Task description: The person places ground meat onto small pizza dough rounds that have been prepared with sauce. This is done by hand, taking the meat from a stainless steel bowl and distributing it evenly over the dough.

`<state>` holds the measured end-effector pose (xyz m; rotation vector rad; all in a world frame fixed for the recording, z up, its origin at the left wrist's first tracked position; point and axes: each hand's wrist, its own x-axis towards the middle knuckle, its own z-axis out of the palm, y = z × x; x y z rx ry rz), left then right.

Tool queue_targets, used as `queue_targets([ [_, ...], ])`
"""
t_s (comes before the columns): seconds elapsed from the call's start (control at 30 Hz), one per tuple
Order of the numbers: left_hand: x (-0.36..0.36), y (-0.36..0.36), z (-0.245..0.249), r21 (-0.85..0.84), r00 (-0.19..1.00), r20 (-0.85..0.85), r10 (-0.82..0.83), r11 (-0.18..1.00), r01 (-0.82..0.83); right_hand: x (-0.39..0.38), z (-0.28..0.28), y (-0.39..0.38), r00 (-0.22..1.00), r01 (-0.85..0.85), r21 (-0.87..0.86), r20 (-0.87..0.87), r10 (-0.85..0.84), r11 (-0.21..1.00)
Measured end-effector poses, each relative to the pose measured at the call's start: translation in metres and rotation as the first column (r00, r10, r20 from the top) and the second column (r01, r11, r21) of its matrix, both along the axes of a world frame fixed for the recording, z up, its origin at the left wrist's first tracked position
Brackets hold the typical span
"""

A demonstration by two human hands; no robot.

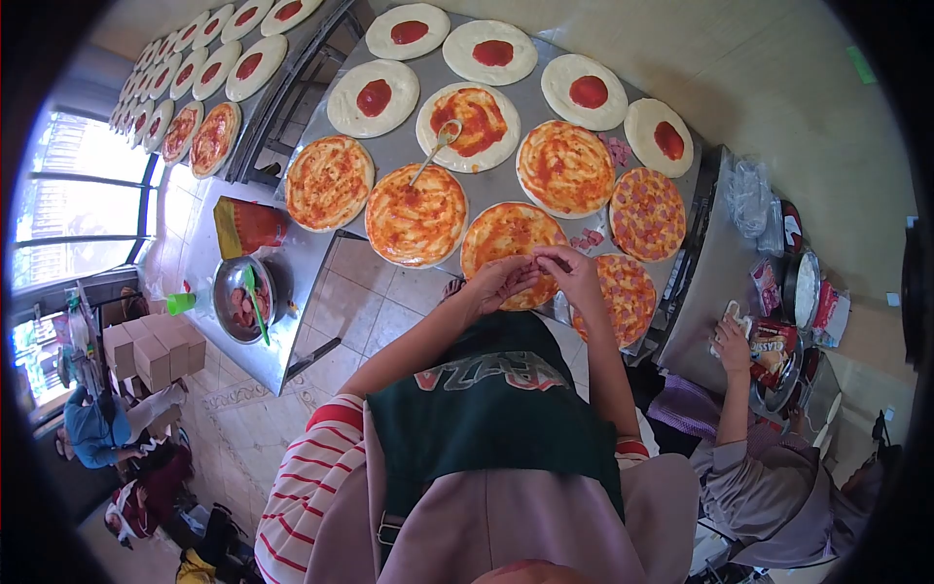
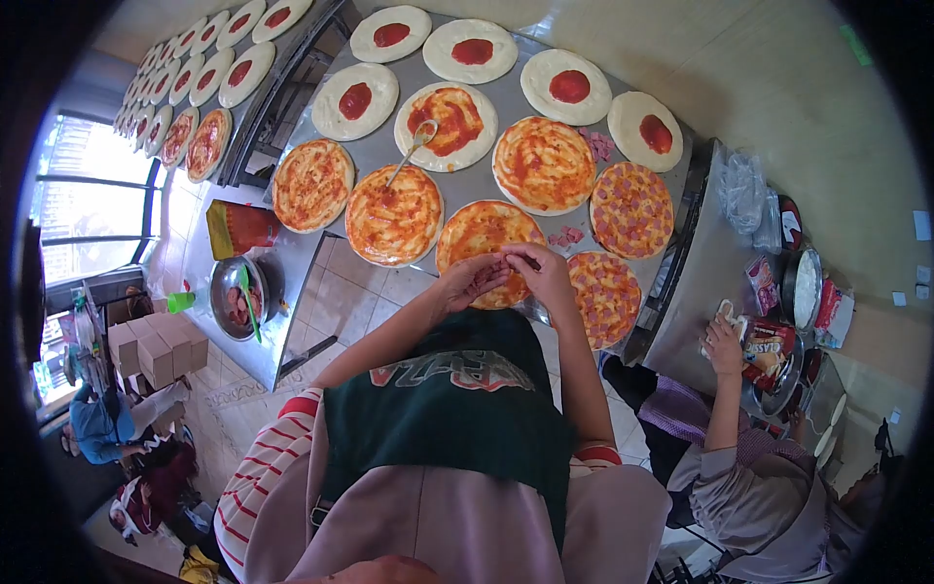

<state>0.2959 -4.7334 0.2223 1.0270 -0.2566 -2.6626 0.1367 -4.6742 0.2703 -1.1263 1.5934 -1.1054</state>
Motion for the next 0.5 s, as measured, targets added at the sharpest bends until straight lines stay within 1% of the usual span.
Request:
queue_targets([
  [0.03, 0.000, 0.000, -0.001, -0.001, 1.000, -0.005, -0.005, 1.000, 0.005, 0.000, 0.003, 0.000, 1.000, -0.001, 0.000, 0.000, 0.001, 1.000],
  [0.1, 0.002, 0.002, -0.001, -0.002, 1.000, -0.012, 0.001, 1.000, -0.001, 0.000, 0.010, 0.000, 0.993, -0.067, -0.005, -0.095, 0.066, 0.998],
  [0.13, 0.002, 0.002, 0.001, -0.002, 1.000, -0.019, 0.005, 1.000, -0.005, -0.001, 0.008, 0.001, 0.993, -0.067, -0.006, -0.095, 0.066, 0.998],
  [0.2, 0.004, 0.001, 0.005, -0.026, 1.000, -0.020, -0.017, 1.000, 0.016, -0.002, 0.005, 0.005, 0.984, -0.089, -0.027, -0.155, 0.083, 0.996],
  [0.23, 0.004, 0.002, 0.005, -0.048, 0.999, -0.020, -0.038, 0.998, 0.037, -0.001, 0.008, 0.005, 0.984, -0.088, -0.028, -0.157, 0.083, 0.996],
  [0.3, 0.004, 0.003, 0.001, -0.050, 0.999, -0.004, -0.045, 0.998, 0.045, 0.002, 0.014, 0.008, 0.994, -0.060, 0.026, -0.086, 0.062, 0.998],
  [0.33, 0.004, 0.004, 0.001, -0.053, 0.998, 0.013, -0.054, 0.997, 0.054, 0.004, 0.014, 0.009, 0.994, -0.061, 0.026, -0.086, 0.063, 0.998],
  [0.43, 0.003, 0.004, 0.001, -0.036, 0.997, -0.004, -0.072, 0.997, 0.072, 0.006, 0.012, 0.013, 0.993, -0.040, 0.000, -0.109, 0.040, 0.999],
  [0.5, 0.004, 0.005, 0.006, -0.049, 0.998, -0.001, -0.068, 0.997, 0.068, 0.005, 0.006, 0.016, 0.979, -0.041, -0.052, -0.204, 0.030, 0.998],
])
